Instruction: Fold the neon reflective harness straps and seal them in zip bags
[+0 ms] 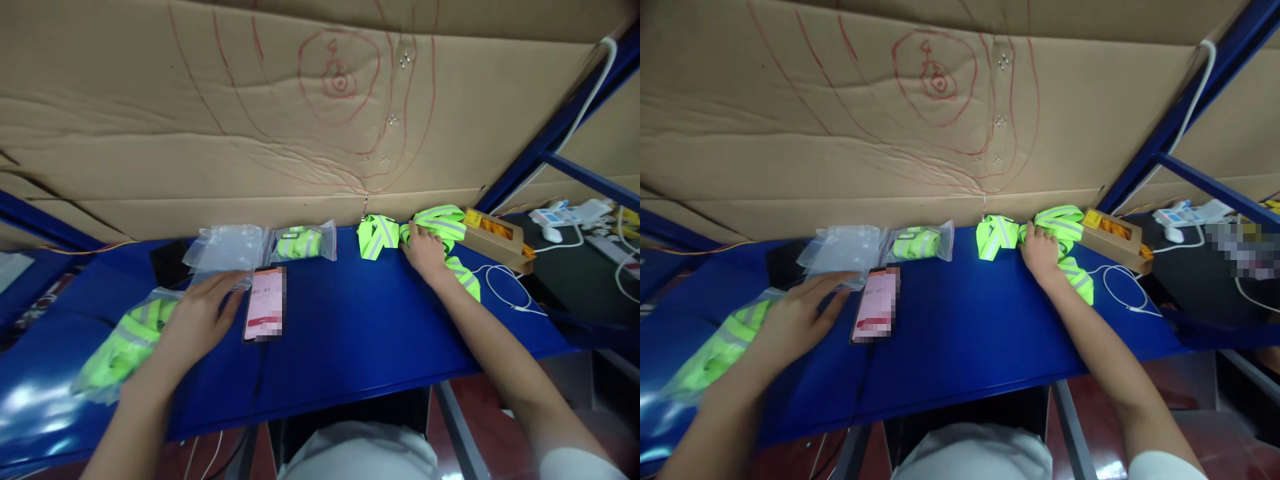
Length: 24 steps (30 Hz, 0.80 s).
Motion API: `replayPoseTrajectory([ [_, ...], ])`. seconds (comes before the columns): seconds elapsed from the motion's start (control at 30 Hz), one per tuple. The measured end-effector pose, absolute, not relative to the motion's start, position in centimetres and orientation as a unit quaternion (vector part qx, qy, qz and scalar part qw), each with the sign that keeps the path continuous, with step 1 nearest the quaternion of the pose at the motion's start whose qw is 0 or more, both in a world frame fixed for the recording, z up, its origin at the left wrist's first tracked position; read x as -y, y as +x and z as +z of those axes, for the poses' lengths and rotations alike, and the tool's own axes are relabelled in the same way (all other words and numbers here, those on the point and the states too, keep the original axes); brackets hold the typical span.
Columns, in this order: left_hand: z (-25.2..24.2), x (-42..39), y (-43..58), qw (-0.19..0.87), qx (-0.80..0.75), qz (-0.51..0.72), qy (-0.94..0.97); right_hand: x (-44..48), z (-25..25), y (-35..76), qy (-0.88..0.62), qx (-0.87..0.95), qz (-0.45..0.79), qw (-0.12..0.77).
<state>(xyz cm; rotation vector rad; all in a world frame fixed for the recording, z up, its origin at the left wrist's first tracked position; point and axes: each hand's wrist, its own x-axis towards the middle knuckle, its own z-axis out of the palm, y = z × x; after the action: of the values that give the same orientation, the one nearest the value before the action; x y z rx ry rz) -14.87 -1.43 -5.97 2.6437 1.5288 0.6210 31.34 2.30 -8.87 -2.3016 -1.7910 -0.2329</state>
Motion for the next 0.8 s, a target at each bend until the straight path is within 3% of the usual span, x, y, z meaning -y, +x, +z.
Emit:
replayPoseTrajectory([
  [0.3,-6.4,0.9,-10.2,0.091,-0.431,0.212,0.872,-1.4,-6.8,32.7,-0.772,0.578,-0.09,0.251],
  [0.43,-6.1,0.6,-8.5,0.12,-0.399,0.208,0.885,-0.3,-6.1,32.1,-0.699,0.568,-0.096,0.424],
  [0.53,-5.5,0.6,-7.0,0.19,-0.381,0.213,0.879,0.3,-5.6,30.9,-0.609,0.511,-0.001,0.607],
  [0.6,-5.0,1.0,-5.7,0.285,-0.354,0.223,0.863,0.9,-4.9,29.5,-0.559,0.469,0.084,0.679],
  [0.7,-4.5,1.9,-3.1,0.397,-0.312,0.273,0.819,2.3,-3.4,26.6,-0.495,0.451,0.194,0.717],
  [0.8,-4.2,2.7,-0.3,0.43,-0.298,0.354,0.775,3.8,-2.1,23.4,-0.479,0.478,0.253,0.692],
])
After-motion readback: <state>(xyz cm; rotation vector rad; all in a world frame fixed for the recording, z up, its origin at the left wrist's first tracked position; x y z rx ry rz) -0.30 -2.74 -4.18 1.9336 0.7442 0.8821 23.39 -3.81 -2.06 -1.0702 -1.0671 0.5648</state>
